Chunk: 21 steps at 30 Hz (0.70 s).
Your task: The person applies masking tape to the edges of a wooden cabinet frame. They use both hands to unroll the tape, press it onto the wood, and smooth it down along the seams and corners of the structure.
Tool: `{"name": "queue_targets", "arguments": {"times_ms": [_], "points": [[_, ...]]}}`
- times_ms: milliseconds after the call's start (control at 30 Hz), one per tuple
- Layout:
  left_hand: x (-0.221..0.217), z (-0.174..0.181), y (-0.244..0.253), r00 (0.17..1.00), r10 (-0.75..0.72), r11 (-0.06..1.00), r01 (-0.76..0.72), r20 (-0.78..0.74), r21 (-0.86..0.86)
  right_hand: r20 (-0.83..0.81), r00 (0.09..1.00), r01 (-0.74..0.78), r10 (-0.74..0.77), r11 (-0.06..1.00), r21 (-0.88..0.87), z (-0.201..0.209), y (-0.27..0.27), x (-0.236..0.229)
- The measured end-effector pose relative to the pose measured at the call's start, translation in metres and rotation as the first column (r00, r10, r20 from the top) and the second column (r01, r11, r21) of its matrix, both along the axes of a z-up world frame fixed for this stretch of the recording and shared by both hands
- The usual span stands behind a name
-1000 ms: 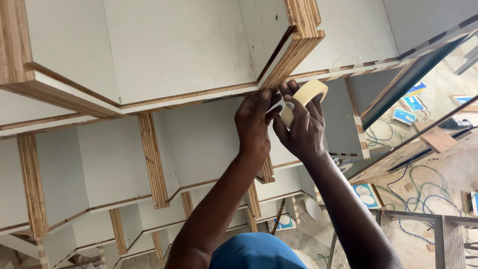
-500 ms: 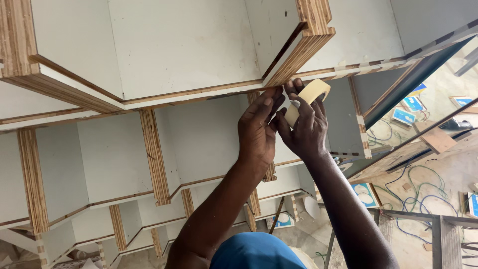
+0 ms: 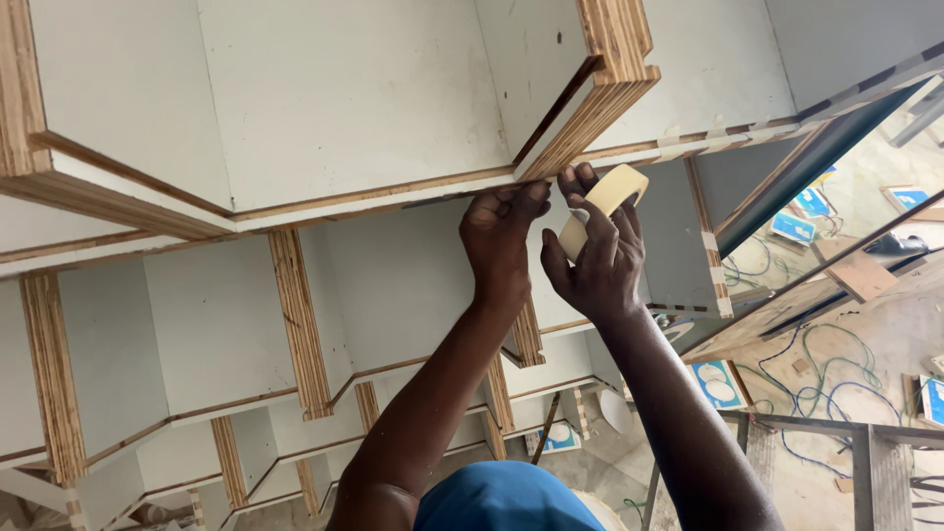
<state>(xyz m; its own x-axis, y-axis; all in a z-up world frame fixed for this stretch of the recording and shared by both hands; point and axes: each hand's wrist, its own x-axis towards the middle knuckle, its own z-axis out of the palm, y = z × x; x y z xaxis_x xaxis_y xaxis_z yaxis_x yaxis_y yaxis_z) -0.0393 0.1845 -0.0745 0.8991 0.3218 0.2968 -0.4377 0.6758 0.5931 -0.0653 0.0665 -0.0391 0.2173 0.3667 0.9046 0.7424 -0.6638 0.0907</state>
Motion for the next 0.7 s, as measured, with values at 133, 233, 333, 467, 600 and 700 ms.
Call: {"name": "queue_targets", "arguments": {"times_ms": [133,233,333,467,600,700], "points": [[0.009,-0.004,0.009,0.997,0.076,0.978,-0.078,0.017,0.195,0.016,1.0,-0.008,0.008,1.0,0.011,0.002,0.002,0.002],[0.017,-0.005,0.016,0.992,0.114,0.947,-0.124,0.051,0.296,0.049,0.999,-0.012,0.011,1.0,0.027,0.001,0.006,0.007],[0.018,-0.006,0.016,0.987,0.122,0.943,-0.147,0.102,0.298,0.041,0.999,-0.005,0.005,1.0,0.009,0.0,0.005,0.01],[0.022,-0.004,0.017,0.983,0.134,0.929,-0.169,0.128,0.33,0.053,0.999,-0.005,0.005,1.0,0.005,-0.001,0.006,0.016],[0.028,-0.007,0.018,0.987,0.077,0.959,-0.112,0.138,0.261,0.047,0.999,0.006,-0.006,1.0,-0.003,-0.002,0.007,0.02],[0.031,-0.009,0.018,0.985,0.071,0.962,-0.11,0.158,0.252,0.042,0.999,0.003,-0.003,1.0,-0.001,-0.002,0.008,0.022]]}}
